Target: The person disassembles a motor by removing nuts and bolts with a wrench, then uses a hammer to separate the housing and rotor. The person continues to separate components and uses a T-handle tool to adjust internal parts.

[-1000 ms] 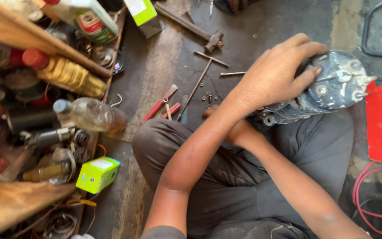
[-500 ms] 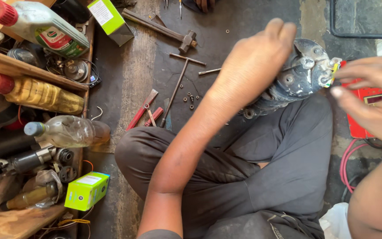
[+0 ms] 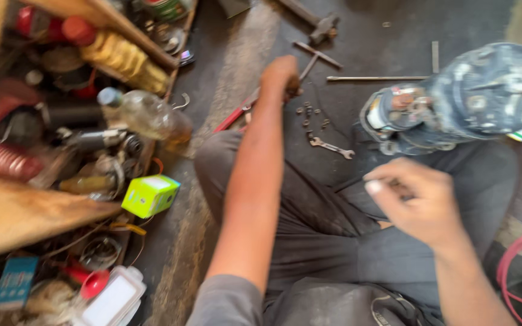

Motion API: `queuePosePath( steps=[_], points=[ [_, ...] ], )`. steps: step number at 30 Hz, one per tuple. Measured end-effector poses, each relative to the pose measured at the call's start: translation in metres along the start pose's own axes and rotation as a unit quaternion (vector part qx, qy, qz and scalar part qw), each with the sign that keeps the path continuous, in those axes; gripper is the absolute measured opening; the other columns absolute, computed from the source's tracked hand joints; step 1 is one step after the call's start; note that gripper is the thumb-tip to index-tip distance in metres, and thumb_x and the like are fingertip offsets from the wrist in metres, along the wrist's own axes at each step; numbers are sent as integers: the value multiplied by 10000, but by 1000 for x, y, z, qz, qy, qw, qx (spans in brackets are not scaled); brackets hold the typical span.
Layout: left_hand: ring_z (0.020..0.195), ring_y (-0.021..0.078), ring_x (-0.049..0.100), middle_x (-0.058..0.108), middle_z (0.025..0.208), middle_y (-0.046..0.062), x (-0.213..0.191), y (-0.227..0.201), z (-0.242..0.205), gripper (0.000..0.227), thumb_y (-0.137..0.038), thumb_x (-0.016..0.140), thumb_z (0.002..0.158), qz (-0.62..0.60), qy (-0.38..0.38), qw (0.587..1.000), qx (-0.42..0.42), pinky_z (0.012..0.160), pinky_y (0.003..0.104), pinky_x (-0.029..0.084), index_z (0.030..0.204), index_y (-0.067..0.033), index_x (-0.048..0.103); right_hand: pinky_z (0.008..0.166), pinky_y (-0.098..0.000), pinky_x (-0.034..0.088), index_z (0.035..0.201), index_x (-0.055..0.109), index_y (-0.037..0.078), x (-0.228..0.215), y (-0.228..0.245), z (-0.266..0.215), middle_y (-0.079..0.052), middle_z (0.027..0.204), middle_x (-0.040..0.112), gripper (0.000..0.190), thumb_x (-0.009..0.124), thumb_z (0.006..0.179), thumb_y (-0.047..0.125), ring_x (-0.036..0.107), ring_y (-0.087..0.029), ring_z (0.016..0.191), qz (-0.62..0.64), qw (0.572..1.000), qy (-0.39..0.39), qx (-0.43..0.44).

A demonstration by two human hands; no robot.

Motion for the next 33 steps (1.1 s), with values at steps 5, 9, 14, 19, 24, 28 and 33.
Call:
queuePosePath(
  steps=[5,9,14,19,24,28,33],
  points=[
    [654,207,771,765,776,97,16,-1,32,100,-132,727,846,-102,-48,994,-14,632,375,610,832,-42,768,478,-215,361,1020,739,49,73,-62,13,31,703,622,157,745,867,84,459,-29,539,13,990,124,61],
    [1003,368,697,734,1116,204,-49,-7,29,219,-225,705,913,-82,-346,934,14,885,465,565,1090,-107,755,556,-209,402,1126,696,54,87,-126,18,20,789,583,245,734,888,104,462,-25,642,62,979,152,122],
    [1120,411,651,524,1428,149,-54,-77,38,493,-154,619,824,186,-546,783,234,946,486,497,1313,-206,590,591,-235,469,1118,688,52,92,-167,21,22,820,629,230,721,903,123,536,-44,679,80,975,155,135],
    [1029,341,623,594,1302,121,-35,-95,101,396,-135,550,952,246,-421,837,247,907,499,457,1344,-139,611,604,-289,516,1082,692,47,91,-161,25,-38,763,703,220,721,879,126,631,-115,647,4,979,158,132],
    [1121,325,617,656,1137,67,-38,-105,79,288,-303,766,735,324,-384,814,291,976,474,449,984,-160,782,627,-316,523,1065,687,39,86,-141,28,-67,748,714,203,716,886,129,666,-145,658,-16,980,166,112],
    [1062,358,669,707,1098,142,-34,-90,63,643,-520,950,515,248,-258,906,228,930,474,512,970,-101,771,629,-309,531,1070,688,43,80,-131,26,-59,800,730,194,703,897,130,669,-145,682,11,982,151,112],
    [1006,379,691,722,1060,180,-62,-101,13,528,-370,927,676,53,-294,930,214,836,476,544,1030,-53,697,629,-292,513,1054,698,47,56,-106,7,-58,835,716,164,695,907,117,640,-131,716,58,989,103,91]
  ],
)
Point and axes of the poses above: each hand's wrist, its own z-axis towards the middle knuckle, its own x-axis out of the palm, y = z × x, the point moved 10 cm from there along z, towards the middle knuckle
